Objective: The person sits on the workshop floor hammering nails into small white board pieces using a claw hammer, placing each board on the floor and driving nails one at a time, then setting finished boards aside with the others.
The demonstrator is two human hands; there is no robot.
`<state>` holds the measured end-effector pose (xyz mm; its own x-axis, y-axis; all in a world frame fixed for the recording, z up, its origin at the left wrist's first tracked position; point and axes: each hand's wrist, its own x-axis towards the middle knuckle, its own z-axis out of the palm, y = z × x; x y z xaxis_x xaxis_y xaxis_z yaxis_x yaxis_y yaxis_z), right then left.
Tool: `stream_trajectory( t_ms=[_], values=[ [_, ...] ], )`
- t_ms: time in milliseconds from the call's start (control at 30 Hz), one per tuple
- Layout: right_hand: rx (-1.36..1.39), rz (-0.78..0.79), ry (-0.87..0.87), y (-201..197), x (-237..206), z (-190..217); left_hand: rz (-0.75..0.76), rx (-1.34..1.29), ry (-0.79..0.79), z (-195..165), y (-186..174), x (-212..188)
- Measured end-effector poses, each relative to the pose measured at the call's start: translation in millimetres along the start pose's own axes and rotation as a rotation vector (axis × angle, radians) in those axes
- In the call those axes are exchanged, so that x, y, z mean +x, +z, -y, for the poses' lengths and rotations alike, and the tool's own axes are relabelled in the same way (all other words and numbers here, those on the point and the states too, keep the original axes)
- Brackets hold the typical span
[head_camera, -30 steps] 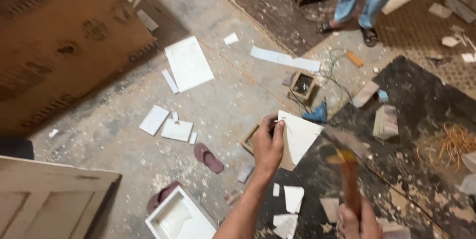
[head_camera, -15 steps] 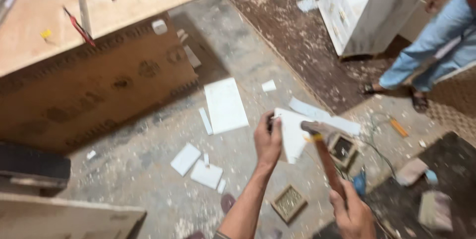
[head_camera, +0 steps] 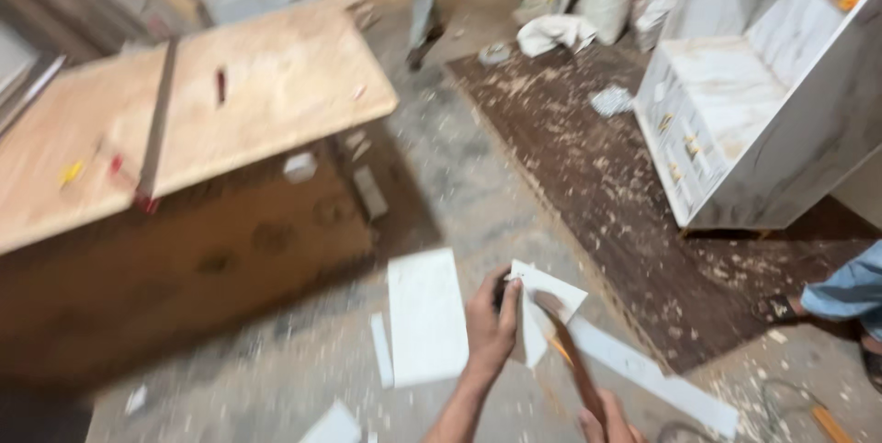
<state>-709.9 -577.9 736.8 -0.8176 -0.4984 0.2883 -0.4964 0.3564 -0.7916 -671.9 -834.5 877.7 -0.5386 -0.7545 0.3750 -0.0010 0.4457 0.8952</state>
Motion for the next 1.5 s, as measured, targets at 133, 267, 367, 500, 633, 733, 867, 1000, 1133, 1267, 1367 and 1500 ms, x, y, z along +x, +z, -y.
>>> stream_trajectory(
  t_ms=[133, 267, 367, 500, 633, 733, 867, 1000, 1133, 1267, 1367, 1500],
  values=[
    [0.101, 0.108, 0.263, 15.7, 127.8, -41.5, -0.055, -0.098, -0.195, 43.6, 48.0, 102.0],
    [0.127, 0.143, 0.292, 40.8, 255.8, -76.7, -0.089, -0.069, -0.077, 72.5, 101.0, 202.1],
    [0.136, 0.12, 0.291, 60.8, 344.8, -96.2, 0.047, 0.101, 0.051, 94.0, 150.7, 277.6],
    [0.177, 0.034, 0.306, 72.9, 465.0, -104.8, -0.069, -0.02, 0.039, 130.1, 206.4, 412.3],
    [0.091, 0.115, 0.527, 79.3, 583.1, -100.4, 0.064, -0.224, -0.026, 143.1, 271.3, 536.9],
    [0.065, 0.142, 0.607, 89.6, 676.8, -98.6, 0.146, -0.084, -0.122, 155.3, 320.5, 623.9],
    [0.397, -0.153, 0.259, 112.4, 783.3, -107.5, 0.086, -0.202, -0.131, 197.6, 377.2, 729.7],
    [-0.047, 0.16, 0.407, 147.5, 932.7, -161.6, 0.055, -0.075, 0.022, 234.5, 439.5, 842.0],
    [0.064, 0.177, 0.433, 172.8, 1082.4, -211.9, -0.037, -0.057, 0.223, 254.1, 499.4, 982.5],
    [0.261, 0.031, 0.38, 185.7, 1199.3, -224.2, -0.007, -0.005, -0.115, 276.8, 563.0, 1078.2],
    [0.267, 0.175, 0.488, 207.0, 1326.0, -254.7, -0.056, 0.027, 0.032, 313.7, 621.5, 1164.9],
    [0.183, 0.368, 0.727, 227.2, 1431.9, -305.0, 0.024, -0.064, -0.116, 358.3, 685.2, 1265.4]
  ],
)
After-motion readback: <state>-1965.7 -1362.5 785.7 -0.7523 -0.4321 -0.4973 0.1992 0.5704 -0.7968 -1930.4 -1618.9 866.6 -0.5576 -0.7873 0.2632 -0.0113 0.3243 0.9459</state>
